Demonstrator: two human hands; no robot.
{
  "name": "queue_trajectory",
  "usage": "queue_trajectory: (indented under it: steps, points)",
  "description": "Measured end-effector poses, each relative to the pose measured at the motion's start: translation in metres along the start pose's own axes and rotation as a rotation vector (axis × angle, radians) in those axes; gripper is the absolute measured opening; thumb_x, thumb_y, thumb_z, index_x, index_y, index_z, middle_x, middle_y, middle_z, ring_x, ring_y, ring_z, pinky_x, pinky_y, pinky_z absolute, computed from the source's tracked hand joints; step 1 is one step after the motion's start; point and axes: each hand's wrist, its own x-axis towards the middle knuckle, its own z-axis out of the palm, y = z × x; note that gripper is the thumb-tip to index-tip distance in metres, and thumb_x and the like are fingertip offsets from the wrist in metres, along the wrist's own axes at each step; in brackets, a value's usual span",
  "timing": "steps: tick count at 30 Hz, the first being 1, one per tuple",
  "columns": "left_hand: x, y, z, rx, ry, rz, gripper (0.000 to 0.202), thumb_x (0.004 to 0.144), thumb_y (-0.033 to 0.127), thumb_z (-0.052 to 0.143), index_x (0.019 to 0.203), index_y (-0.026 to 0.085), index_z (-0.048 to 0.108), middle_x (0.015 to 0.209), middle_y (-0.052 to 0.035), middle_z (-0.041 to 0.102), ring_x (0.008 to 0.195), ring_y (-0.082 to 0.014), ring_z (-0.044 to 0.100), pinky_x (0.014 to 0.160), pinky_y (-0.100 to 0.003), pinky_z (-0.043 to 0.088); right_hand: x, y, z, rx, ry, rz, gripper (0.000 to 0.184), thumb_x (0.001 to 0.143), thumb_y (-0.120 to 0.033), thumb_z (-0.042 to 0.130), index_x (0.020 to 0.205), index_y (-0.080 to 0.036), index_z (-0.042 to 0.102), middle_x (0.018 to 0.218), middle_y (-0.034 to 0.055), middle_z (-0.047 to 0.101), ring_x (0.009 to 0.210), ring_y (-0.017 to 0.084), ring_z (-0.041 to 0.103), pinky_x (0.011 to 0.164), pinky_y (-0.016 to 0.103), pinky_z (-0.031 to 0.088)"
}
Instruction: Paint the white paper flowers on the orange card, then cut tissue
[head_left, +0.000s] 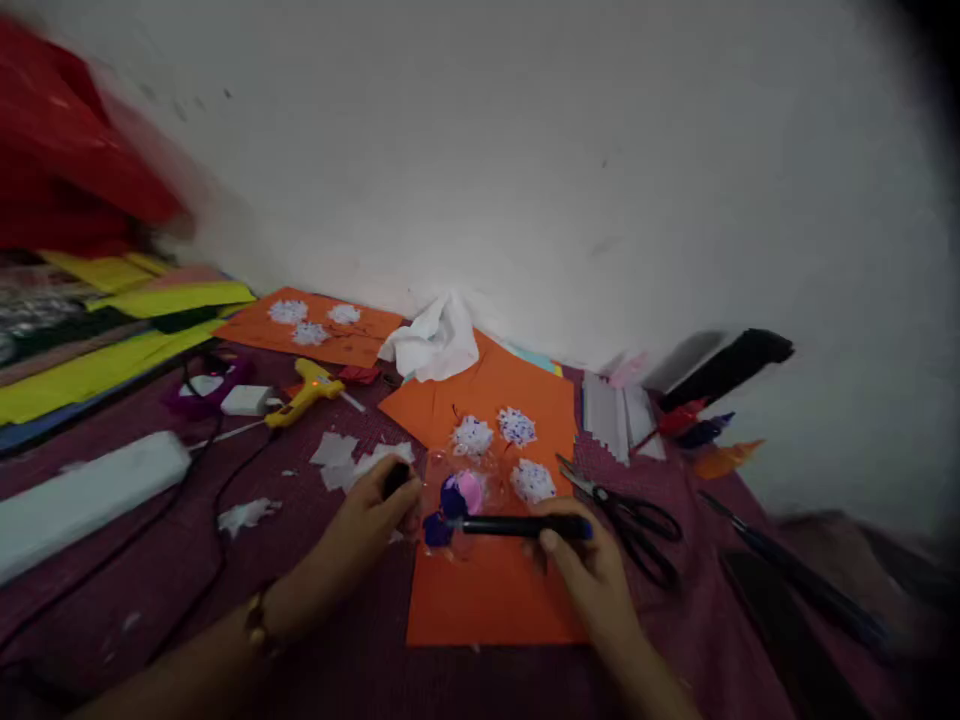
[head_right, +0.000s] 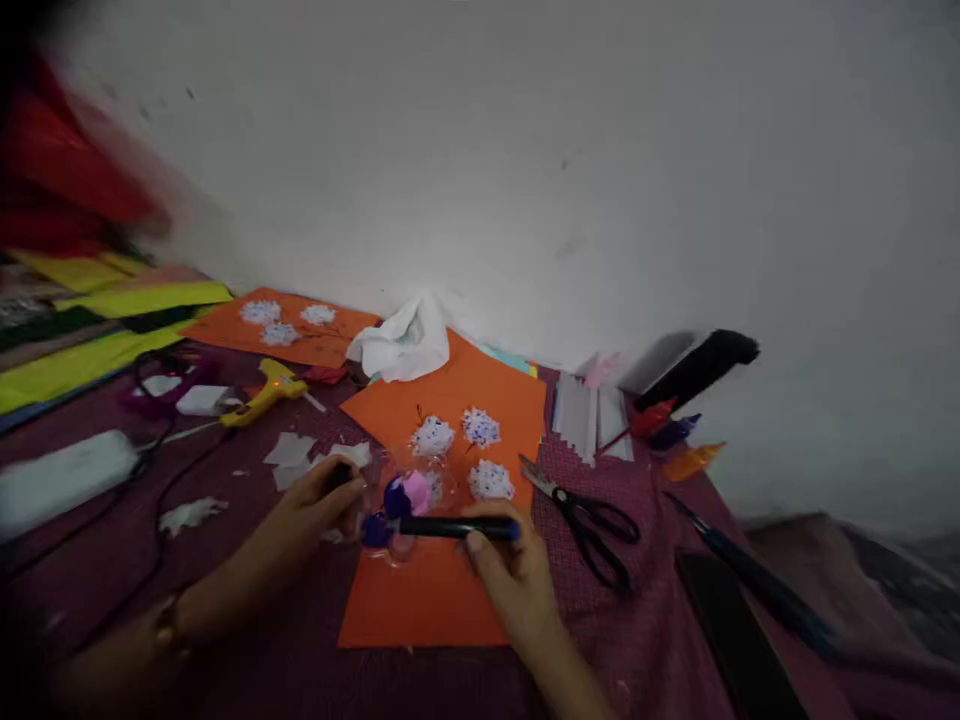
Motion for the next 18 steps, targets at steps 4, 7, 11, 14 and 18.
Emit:
queue_trajectory:
  steps: [4,7,11,14,18]
  points:
    - [0.000,0.002,-0.001,-0.048,-0.004,-0.003,0.021,0.083,0.036,0.052,0.071,0.021,0.048,0.055,0.0049,0.054,0.052,-0.0119,0.051,0.054,-0.025,0.040,0.003,0.002,0.001,-0.017,0.044,-0.003,0.017,0.083,-0.038,0.070,0.089,-0.023,0.068,0.061,-0.0006,0.066,0.050,0.011,0.058,0.047,0.019,0.047]
    - [0.002,0.000,-0.001,-0.070,0.001,-0.015,0.020,0.083,0.036,0.053,0.072,0.021,0.047,0.054,0.0054,0.053,0.051,-0.0124,0.051,0.054,-0.025,0.041,0.005,0.001,0.000,-0.046,0.076,-0.034,0.015,0.083,-0.036,0.069,0.088,-0.022,0.068,0.061,-0.0003,0.065,0.050,0.012,0.057,0.047,0.020,0.048]
    - [0.002,-0.002,0.000,-0.072,-0.007,-0.030,0.018,0.081,0.034,0.055,0.071,0.021,0.046,0.055,0.0064,0.051,0.050,-0.0117,0.050,0.053,-0.025,0.041,0.002,-0.004,0.002,-0.138,0.051,-0.119,0.008,0.085,-0.027,0.063,0.090,-0.023,0.067,0.063,-0.0011,0.065,0.050,0.012,0.058,0.047,0.020,0.047]
    - [0.001,0.000,0.002,-0.082,-0.024,-0.042,0.018,0.078,0.034,0.057,0.071,0.021,0.047,0.056,0.0070,0.050,0.049,-0.0112,0.050,0.051,-0.025,0.041,-0.003,-0.007,0.003,-0.288,0.025,-0.205,0.010,0.083,-0.020,0.062,0.090,-0.024,0.068,0.067,-0.0009,0.066,0.054,0.012,0.059,0.051,0.020,0.047]
    - [-0.001,0.001,0.004,-0.069,-0.038,-0.047,0.019,0.078,0.036,0.057,0.071,0.022,0.046,0.055,0.0073,0.051,0.048,-0.0121,0.052,0.051,-0.026,0.042,-0.008,-0.006,0.006,-0.390,-0.030,-0.224,0.013,0.082,-0.016,0.060,0.090,-0.024,0.067,0.069,-0.0011,0.065,0.057,0.013,0.059,0.053,0.021,0.047]
